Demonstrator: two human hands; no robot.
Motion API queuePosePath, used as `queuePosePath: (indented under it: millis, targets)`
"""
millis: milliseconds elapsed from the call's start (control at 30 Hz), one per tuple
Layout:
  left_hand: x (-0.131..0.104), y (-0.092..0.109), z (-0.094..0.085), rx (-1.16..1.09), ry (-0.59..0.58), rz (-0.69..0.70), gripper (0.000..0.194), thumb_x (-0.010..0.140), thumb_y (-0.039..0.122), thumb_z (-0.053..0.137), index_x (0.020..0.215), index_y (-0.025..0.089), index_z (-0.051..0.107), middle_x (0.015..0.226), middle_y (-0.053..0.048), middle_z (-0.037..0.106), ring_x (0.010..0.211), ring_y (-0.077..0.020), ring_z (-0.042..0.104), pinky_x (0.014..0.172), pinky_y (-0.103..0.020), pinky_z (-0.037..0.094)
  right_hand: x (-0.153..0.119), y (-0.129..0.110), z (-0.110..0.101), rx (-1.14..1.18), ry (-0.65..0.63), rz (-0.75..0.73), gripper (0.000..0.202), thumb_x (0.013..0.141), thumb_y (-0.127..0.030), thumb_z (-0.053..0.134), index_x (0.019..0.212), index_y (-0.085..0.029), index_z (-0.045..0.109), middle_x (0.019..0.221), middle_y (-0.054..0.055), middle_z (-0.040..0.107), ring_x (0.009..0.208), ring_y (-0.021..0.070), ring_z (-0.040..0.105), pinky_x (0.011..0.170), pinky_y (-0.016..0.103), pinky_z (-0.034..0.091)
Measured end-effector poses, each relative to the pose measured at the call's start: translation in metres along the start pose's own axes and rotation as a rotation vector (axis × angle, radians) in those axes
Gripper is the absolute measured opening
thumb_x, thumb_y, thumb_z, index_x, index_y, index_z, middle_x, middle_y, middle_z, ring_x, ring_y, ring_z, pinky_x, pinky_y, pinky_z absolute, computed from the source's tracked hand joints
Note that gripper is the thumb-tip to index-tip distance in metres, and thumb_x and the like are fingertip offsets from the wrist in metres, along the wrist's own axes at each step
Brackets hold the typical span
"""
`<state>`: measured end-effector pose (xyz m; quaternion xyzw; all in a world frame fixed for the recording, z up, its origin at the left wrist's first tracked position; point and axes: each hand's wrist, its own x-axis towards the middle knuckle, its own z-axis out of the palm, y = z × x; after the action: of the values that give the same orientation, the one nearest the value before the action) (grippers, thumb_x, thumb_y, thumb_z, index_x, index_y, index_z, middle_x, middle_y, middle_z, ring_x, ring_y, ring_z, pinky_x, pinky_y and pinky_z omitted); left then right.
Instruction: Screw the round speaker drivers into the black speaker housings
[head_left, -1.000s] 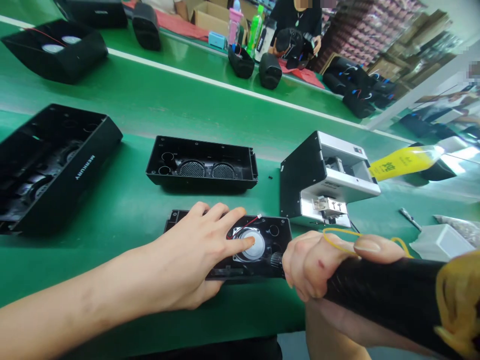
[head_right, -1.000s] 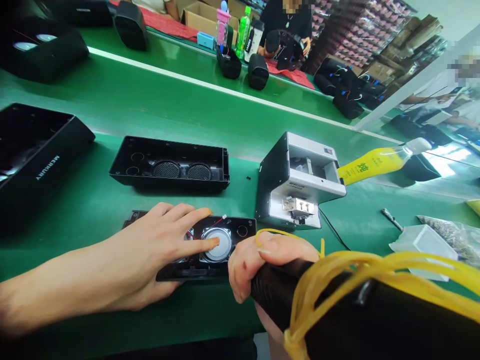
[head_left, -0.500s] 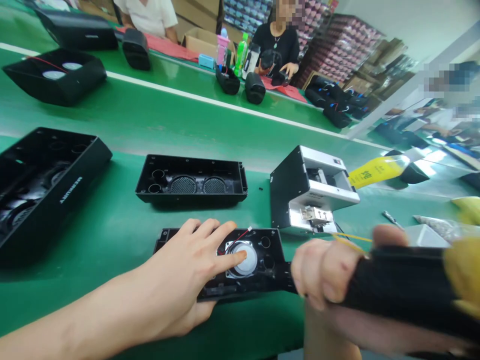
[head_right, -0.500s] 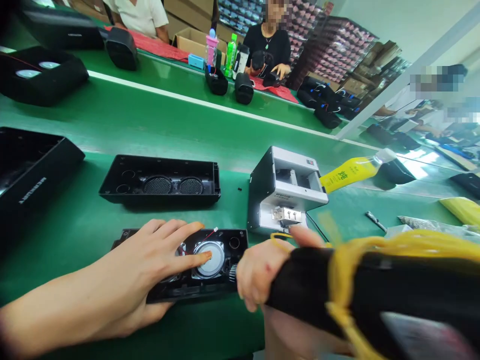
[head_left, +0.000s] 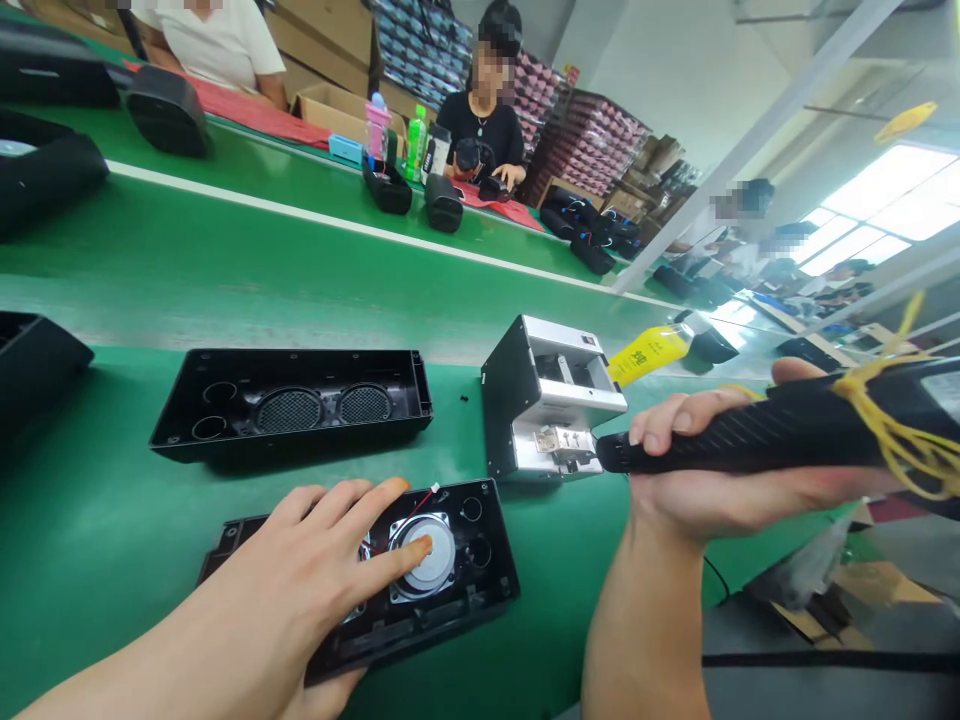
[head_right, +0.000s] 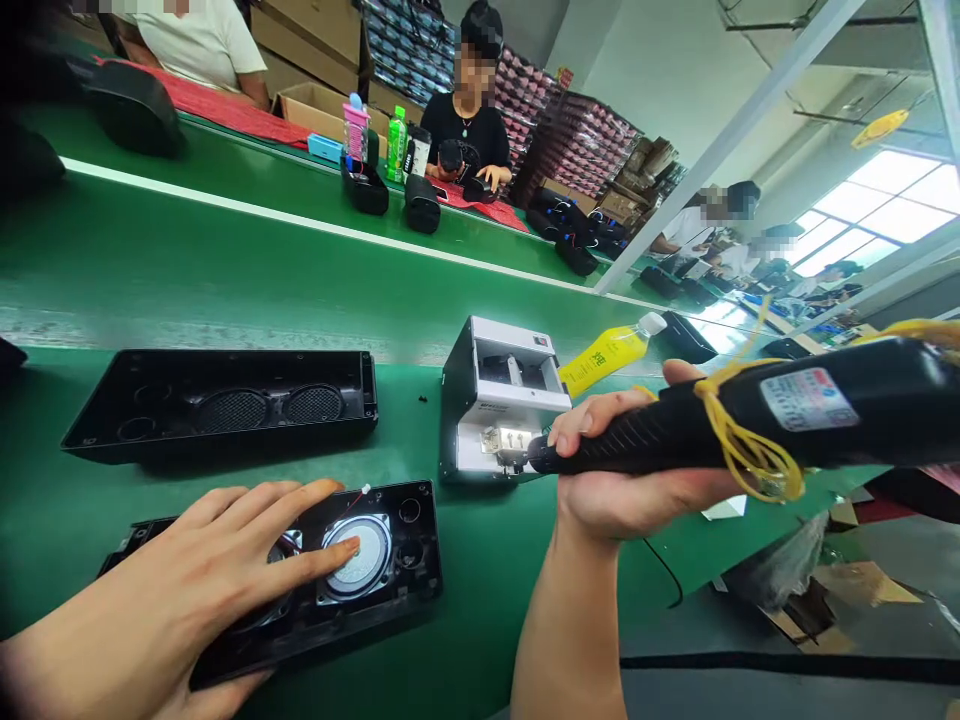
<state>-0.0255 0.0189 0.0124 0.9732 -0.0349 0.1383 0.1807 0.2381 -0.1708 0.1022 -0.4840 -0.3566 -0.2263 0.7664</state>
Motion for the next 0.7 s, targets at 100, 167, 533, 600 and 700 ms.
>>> queuePosePath:
  millis: [100, 167, 533, 600, 700]
  targets:
    - [0.001, 0.004, -0.003, 0.046, -0.02, -0.031, 0.092, 0.057, 0.015, 0.075, 0.143, 0.046, 0.068, 0.164, -0.004, 0.056, 0.13, -0.0403, 0.06, 0.102, -0.059, 0.051, -0.001, 0.003, -0.001, 0.004, -0.015, -0.005, 0.052, 0.101, -0.07, 0.057, 0.113, -0.02, 0.064, 0.058, -0.009, 0.056, 0.033, 0.0106, 0.041, 0.029, 0.021, 0.037]
    - [0.001, 0.006, -0.005, 0.066, -0.022, -0.041, 0.091, 0.058, 0.016, 0.076, 0.143, 0.046, 0.067, 0.165, -0.003, 0.056, 0.132, -0.0393, 0.06, 0.105, -0.059, 0.051, 0.0, 0.005, -0.003, 0.01, -0.017, -0.004, 0.053, 0.1, -0.07, 0.058, 0.115, -0.02, 0.062, 0.057, -0.01, 0.057, 0.032, 0.0112, 0.04, 0.027, 0.021, 0.036]
    - [-0.008, -0.008, 0.002, 0.035, -0.027, 0.031, 0.097, 0.066, 0.02, 0.075, 0.156, 0.048, 0.057, 0.171, -0.004, 0.05, 0.138, -0.0431, 0.061, 0.107, -0.063, 0.052, -0.007, -0.006, -0.005, -0.001, -0.069, 0.091, 0.06, 0.096, -0.078, 0.063, 0.117, -0.022, 0.069, 0.057, -0.009, 0.056, 0.034, 0.011, 0.04, 0.032, 0.021, 0.039]
    - [-0.009, -0.01, 0.0, 0.028, -0.058, 0.039, 0.099, 0.067, 0.024, 0.078, 0.16, 0.046, 0.053, 0.175, -0.008, 0.046, 0.146, -0.0474, 0.056, 0.112, -0.071, 0.048, -0.009, -0.013, -0.007, 0.029, -0.098, 0.119, 0.059, 0.096, -0.074, 0.067, 0.124, -0.022, 0.071, 0.059, -0.008, 0.059, 0.035, 0.0123, 0.041, 0.033, 0.023, 0.04]
    - [-0.005, -0.009, -0.012, 0.015, -0.12, 0.046, 0.096, 0.069, 0.03, 0.084, 0.16, 0.043, 0.055, 0.177, -0.013, 0.042, 0.153, -0.0531, 0.05, 0.114, -0.084, 0.042, -0.013, -0.026, -0.015, 0.041, -0.132, 0.151, 0.062, 0.093, -0.077, 0.069, 0.13, -0.028, 0.074, 0.061, -0.007, 0.06, 0.035, 0.0132, 0.038, 0.034, 0.026, 0.038]
